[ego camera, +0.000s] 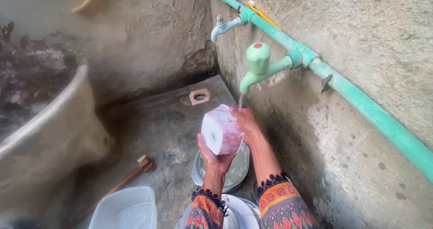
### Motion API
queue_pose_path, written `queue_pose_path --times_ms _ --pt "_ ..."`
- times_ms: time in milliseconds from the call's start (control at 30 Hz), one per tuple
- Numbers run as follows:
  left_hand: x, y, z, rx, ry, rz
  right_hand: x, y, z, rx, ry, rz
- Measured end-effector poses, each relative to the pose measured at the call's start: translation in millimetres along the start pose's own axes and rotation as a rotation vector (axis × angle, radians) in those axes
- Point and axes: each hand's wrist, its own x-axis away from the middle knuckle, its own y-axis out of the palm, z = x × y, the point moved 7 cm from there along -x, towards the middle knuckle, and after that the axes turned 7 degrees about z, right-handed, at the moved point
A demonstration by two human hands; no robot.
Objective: The person washes dishes by hand, scrubbing a bowl, plate, and container with a cloth before rinsing them under a faucet. They place the clean items into a plastic crate and then finish by scrubbing and rinsing a metal bowl.
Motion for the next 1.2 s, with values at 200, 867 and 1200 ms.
queue_pose_path --times_ms 200,867,1200 --pt "-118 -48 -21 -0.274 -0.096 0.033 17 -15 -6 0.239 -0.093 -0.085" --pt "3 122 21 -1.974 1.215 -0.747 47 -67 -23 0.371 -0.001 -0.122" --pt "-100 55 -11 -1.504 0.463 -0.355 61 -73 43 -0.218 -0.031 0.216"
